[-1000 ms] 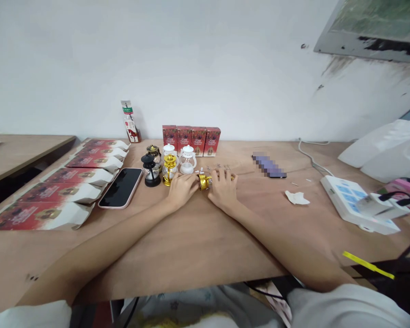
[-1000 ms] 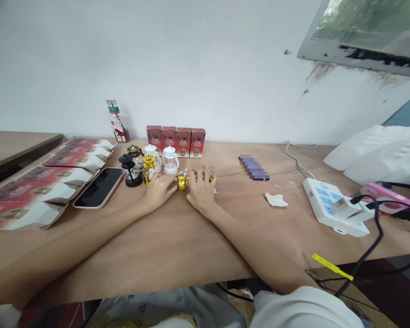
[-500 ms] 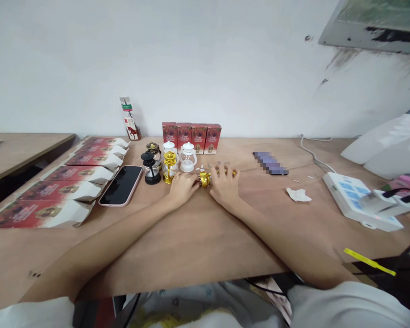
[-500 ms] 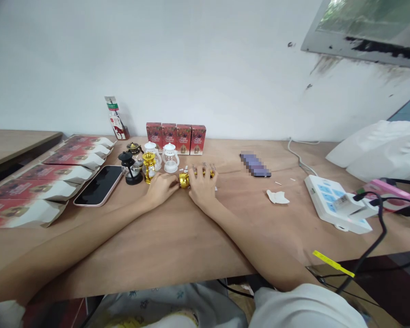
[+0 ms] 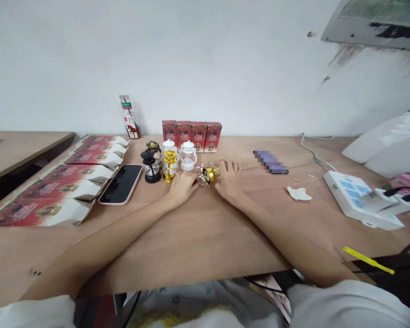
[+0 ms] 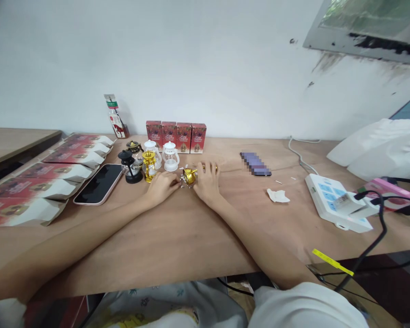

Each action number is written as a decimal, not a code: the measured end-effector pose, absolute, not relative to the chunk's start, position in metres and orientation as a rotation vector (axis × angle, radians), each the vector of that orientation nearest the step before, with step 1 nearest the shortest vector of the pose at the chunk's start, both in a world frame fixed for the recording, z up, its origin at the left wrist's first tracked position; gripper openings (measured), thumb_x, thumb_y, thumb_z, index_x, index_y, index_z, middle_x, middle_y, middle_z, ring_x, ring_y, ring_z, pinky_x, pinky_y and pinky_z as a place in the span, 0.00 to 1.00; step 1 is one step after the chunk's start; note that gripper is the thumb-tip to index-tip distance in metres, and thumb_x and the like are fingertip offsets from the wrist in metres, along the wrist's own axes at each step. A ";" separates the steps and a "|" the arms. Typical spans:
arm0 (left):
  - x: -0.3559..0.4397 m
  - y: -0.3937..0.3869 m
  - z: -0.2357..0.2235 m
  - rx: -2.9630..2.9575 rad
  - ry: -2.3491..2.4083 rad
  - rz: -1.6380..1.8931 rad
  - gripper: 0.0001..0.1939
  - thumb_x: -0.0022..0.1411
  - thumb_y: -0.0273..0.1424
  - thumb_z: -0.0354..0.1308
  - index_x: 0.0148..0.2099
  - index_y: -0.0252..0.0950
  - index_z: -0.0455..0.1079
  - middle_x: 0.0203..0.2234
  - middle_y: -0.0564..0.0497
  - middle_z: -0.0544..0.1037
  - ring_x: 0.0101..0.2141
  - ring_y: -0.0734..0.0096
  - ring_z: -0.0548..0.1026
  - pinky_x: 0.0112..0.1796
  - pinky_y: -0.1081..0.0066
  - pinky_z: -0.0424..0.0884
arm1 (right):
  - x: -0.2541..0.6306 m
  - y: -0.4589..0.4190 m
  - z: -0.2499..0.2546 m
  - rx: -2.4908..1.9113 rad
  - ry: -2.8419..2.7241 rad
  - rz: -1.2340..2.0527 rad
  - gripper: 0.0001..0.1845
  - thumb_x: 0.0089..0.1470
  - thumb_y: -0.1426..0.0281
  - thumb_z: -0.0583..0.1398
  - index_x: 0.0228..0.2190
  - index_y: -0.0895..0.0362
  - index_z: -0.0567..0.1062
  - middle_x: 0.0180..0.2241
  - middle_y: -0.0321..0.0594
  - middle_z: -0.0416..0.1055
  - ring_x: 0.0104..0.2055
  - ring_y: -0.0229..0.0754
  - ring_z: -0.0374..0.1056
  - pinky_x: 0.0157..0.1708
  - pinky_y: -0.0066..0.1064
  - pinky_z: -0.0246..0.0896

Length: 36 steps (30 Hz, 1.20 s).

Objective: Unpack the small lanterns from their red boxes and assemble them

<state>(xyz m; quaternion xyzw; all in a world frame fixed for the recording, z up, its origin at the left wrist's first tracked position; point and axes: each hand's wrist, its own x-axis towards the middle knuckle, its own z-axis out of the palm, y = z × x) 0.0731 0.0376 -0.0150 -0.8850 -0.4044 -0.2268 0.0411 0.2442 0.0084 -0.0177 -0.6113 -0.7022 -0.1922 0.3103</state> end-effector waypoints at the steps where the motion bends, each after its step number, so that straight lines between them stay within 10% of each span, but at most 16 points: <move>1: 0.073 0.038 -0.015 -2.718 -1.237 -0.695 0.04 0.59 0.28 0.56 0.31 0.36 0.70 0.30 0.49 0.77 0.36 0.62 0.74 0.37 0.66 0.68 | 0.247 0.011 -0.019 -1.571 -1.842 -0.442 0.25 0.34 0.81 0.52 0.40 0.61 0.65 0.42 0.49 0.65 0.47 0.51 0.57 0.50 0.45 0.48; 16: 0.077 0.039 -0.021 -2.825 -1.237 -0.614 0.15 0.63 0.35 0.49 0.48 0.32 0.64 0.45 0.39 0.74 0.44 0.57 0.75 0.42 0.62 0.71 | 0.261 0.023 -0.025 -1.401 -1.597 -0.223 0.26 0.33 0.79 0.51 0.40 0.58 0.61 0.40 0.47 0.64 0.44 0.48 0.59 0.43 0.38 0.56; 25: 0.078 0.043 -0.021 -2.990 -1.116 -0.508 0.40 0.57 0.50 0.52 0.61 0.25 0.50 0.59 0.29 0.58 0.59 0.47 0.58 0.56 0.56 0.58 | 0.262 0.023 -0.026 -1.437 -1.560 -0.296 0.22 0.35 0.78 0.52 0.38 0.58 0.63 0.39 0.46 0.64 0.44 0.49 0.58 0.45 0.40 0.53; 36: 0.100 0.040 -0.012 -2.901 -1.243 -0.404 0.27 0.59 0.44 0.53 0.53 0.27 0.61 0.50 0.34 0.65 0.54 0.47 0.61 0.53 0.54 0.58 | 0.262 0.030 -0.029 -1.170 -1.340 -0.153 0.22 0.35 0.76 0.53 0.38 0.56 0.62 0.37 0.41 0.63 0.41 0.44 0.60 0.43 0.37 0.57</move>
